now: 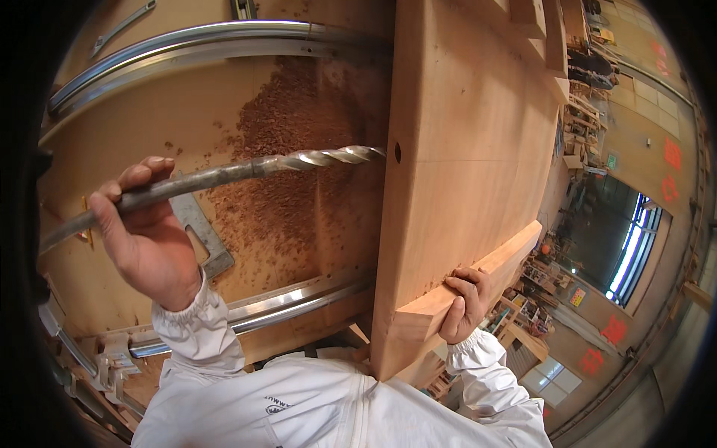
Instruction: The person uses a hand drill to bore holes into a large wooden panel, then positions and aligns a curved wooden piece against the panel. The person repeats the drilling and alignment process multiple times while another person works nearby.
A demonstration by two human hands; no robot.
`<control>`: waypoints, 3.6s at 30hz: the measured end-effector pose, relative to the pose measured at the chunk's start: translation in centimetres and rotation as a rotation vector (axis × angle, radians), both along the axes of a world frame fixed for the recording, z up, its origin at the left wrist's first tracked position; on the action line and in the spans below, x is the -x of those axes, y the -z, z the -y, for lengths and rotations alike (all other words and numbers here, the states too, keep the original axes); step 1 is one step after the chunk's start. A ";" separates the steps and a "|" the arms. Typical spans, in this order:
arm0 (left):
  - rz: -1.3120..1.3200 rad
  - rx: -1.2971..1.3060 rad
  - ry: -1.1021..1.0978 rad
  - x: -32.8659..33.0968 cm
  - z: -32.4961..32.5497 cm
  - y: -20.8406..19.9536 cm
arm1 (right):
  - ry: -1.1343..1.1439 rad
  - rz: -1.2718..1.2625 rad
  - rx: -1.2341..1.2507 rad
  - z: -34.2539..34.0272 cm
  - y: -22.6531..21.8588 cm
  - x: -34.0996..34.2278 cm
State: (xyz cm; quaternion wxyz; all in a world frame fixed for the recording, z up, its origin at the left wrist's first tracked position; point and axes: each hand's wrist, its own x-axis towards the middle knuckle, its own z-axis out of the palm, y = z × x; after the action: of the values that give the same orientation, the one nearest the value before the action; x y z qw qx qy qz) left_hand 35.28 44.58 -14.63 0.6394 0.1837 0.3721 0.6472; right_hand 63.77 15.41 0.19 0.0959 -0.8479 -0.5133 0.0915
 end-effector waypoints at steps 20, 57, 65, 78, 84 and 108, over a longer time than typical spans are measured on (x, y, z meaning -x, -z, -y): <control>-0.021 0.117 0.004 -0.2 1.5 -0.6 | -0.012 0.032 0.075 -0.4 -0.6 -0.5; -0.065 0.007 0.329 -2.5 3.0 0.9 | -0.006 0.010 0.090 0.4 -0.1 -0.5; -0.085 0.044 0.410 -2.9 2.4 -0.1 | -0.027 0.062 0.155 0.1 -0.2 -0.2; 0.012 0.023 0.411 -4.1 2.7 -0.1 | 0.003 0.038 0.156 0.3 -0.1 0.1; 0.037 -0.066 0.411 -4.7 3.0 0.8 | -0.037 0.063 0.160 -0.3 -0.1 0.0; -0.037 0.053 0.357 -3.6 3.5 -0.1 | -0.047 0.046 0.163 -0.1 0.0 -0.4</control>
State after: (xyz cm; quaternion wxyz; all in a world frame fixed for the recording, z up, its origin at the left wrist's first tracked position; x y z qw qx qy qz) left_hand 38.86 41.11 -14.50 0.7419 0.2420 0.3620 0.5099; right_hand 64.17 15.55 0.18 0.0126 -0.8426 -0.5259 0.1155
